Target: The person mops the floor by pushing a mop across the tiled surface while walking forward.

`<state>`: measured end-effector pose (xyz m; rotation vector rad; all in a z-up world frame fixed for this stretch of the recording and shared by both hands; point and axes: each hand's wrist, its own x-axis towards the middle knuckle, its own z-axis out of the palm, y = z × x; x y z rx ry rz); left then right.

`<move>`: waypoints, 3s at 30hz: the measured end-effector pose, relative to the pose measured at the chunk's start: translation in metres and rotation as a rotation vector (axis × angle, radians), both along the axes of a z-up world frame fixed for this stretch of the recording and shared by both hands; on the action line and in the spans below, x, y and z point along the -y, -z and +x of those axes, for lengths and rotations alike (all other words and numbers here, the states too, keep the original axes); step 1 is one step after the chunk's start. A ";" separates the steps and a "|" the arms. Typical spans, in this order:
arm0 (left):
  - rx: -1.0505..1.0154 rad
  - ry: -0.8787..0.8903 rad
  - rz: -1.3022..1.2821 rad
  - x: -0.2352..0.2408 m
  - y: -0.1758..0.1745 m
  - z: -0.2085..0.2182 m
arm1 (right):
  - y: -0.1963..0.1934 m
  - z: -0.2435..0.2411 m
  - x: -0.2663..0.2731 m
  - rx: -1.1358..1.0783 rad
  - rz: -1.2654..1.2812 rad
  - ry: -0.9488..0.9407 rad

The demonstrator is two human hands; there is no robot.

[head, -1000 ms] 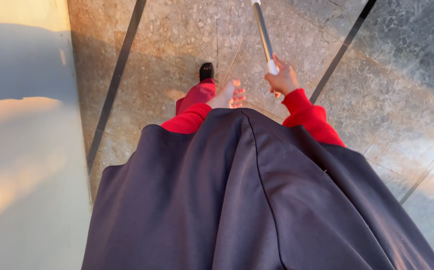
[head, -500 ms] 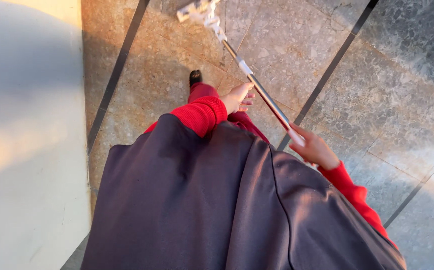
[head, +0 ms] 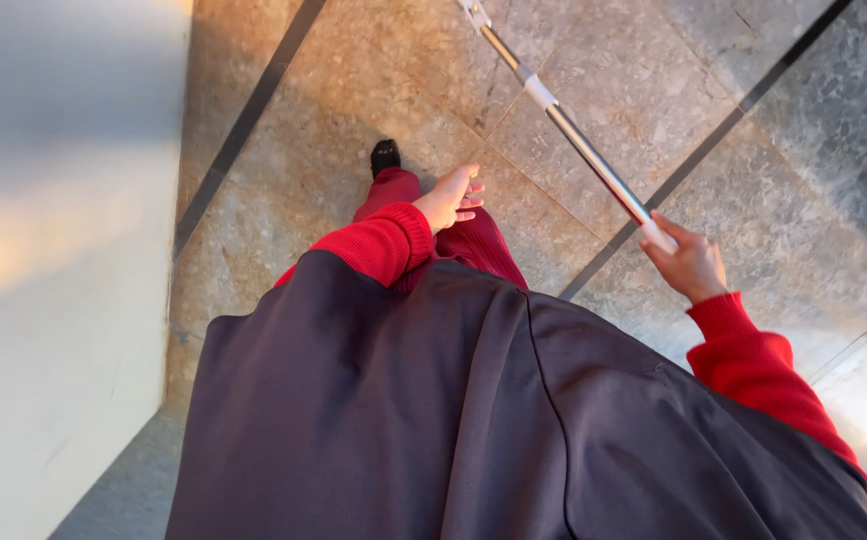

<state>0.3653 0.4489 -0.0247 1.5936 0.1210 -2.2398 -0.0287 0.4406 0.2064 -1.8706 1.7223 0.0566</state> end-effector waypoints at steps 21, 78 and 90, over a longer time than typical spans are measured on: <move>0.105 -0.381 -0.041 0.017 -0.004 0.221 | 0.109 0.425 0.181 0.010 0.078 0.042; 0.030 -0.443 -0.095 -0.159 0.004 0.291 | 0.094 0.457 -0.077 0.252 0.198 0.395; 0.020 -0.016 -0.033 -0.257 -0.008 0.124 | 0.032 0.222 -0.385 0.280 0.079 0.536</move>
